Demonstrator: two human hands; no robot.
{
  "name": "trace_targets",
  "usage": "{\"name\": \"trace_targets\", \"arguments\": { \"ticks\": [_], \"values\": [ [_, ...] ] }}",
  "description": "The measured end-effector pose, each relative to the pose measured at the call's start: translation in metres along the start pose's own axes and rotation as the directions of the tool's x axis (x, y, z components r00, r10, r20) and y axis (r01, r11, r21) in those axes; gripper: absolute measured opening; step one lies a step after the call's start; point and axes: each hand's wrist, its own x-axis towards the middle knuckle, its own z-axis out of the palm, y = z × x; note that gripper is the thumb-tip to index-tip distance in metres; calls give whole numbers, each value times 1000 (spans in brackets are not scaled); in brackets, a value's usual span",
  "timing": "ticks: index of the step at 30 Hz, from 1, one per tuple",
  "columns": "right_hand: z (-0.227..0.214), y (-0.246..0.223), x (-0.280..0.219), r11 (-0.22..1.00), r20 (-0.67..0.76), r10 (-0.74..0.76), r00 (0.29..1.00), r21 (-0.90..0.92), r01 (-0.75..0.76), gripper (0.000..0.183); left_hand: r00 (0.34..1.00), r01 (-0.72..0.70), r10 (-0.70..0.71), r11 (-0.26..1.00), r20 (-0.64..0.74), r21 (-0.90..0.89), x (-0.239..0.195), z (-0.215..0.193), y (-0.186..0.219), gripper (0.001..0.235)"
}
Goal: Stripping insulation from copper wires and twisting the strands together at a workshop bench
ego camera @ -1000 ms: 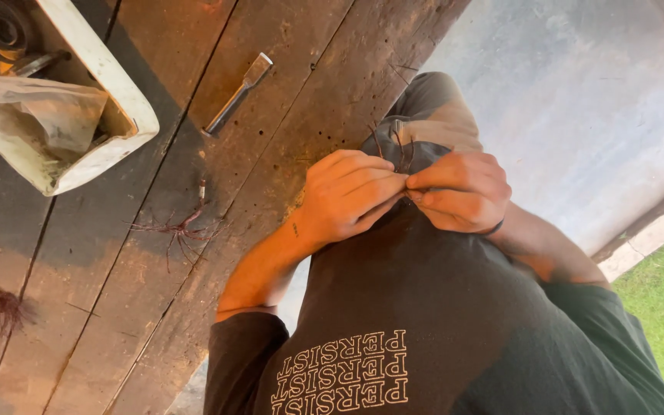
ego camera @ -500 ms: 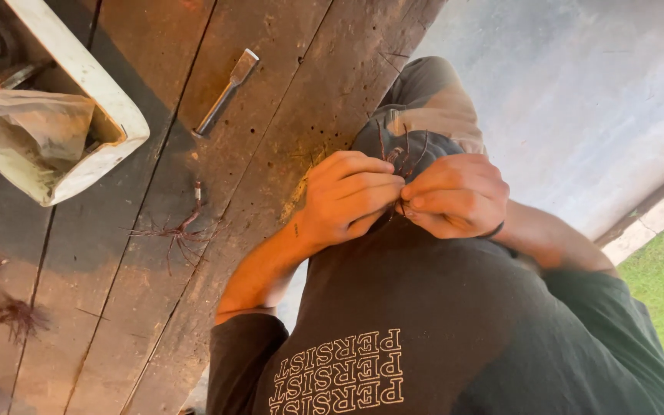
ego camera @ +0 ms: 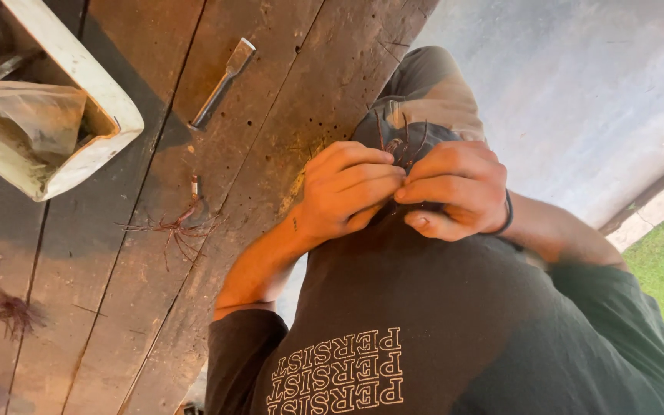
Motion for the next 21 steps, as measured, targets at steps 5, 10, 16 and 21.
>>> {"name": "trace_targets", "arguments": {
  "ticks": [5,10,16,21],
  "values": [
    [-3,3,-4,1000,25,-4,1000,16,4,24,1000,-4,4,1000,1,11,0,1,1,21],
    [-4,4,-5,1000,27,-4,1000,24,3,22,1000,1,-1,1000,-2,21,1,0,0,20],
    [-5,3,-4,995,51,68,996,74,-72,21,1000,24,-23,999,-11,31,2,-1,-1,17],
    [-2,4,1,970,28,135,990,200,-138,22,998,51,-50,998,-34,35,-2,1,-1,9]
  ]
}}
